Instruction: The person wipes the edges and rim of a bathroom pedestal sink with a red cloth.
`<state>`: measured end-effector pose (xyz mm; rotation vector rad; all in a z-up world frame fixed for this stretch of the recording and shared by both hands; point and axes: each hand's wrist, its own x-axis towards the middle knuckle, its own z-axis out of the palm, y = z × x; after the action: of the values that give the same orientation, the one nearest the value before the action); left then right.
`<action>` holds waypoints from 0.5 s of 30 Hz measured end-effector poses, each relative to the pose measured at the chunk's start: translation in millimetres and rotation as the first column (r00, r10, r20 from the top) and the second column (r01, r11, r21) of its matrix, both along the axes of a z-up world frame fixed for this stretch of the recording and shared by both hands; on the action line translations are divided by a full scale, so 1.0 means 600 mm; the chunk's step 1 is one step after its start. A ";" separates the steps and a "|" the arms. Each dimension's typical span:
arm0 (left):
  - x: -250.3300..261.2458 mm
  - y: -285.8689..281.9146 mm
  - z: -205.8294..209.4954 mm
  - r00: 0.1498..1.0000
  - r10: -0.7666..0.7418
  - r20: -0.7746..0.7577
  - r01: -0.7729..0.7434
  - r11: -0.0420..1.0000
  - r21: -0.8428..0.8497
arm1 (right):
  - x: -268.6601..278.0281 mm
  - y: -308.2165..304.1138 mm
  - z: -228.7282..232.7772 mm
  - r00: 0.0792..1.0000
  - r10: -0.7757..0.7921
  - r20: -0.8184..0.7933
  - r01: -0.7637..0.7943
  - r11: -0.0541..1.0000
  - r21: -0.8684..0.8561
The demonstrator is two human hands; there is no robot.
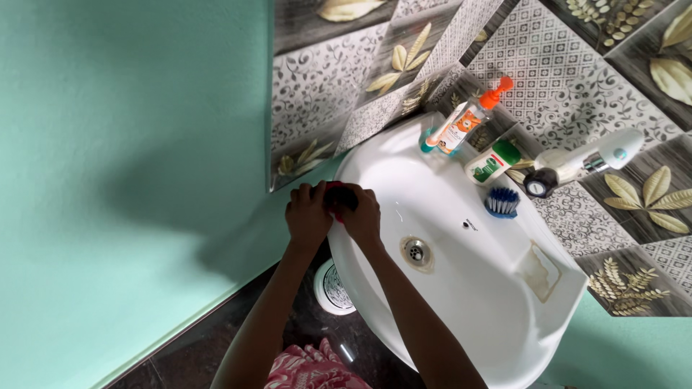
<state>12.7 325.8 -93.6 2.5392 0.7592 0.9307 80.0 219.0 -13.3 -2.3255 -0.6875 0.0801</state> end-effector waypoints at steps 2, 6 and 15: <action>0.032 0.014 0.002 0.999 -0.005 -0.051 0.007 0.999 0.041 | 0.020 0.014 -0.006 0.999 -0.041 0.011 0.041 0.999 0.018; 0.067 0.027 0.015 0.994 -0.032 -0.100 0.033 0.999 0.010 | 0.052 0.038 -0.006 0.994 -0.105 0.013 0.104 0.993 0.057; 0.139 0.003 0.023 0.996 0.072 -0.057 -0.064 0.990 0.129 | 0.152 0.057 -0.034 0.970 -0.103 0.220 0.062 0.981 0.185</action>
<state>96.4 327.9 -79.6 2.6787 0.8338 0.9545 171.4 253.3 -33.4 -2.2075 -0.6785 -0.2805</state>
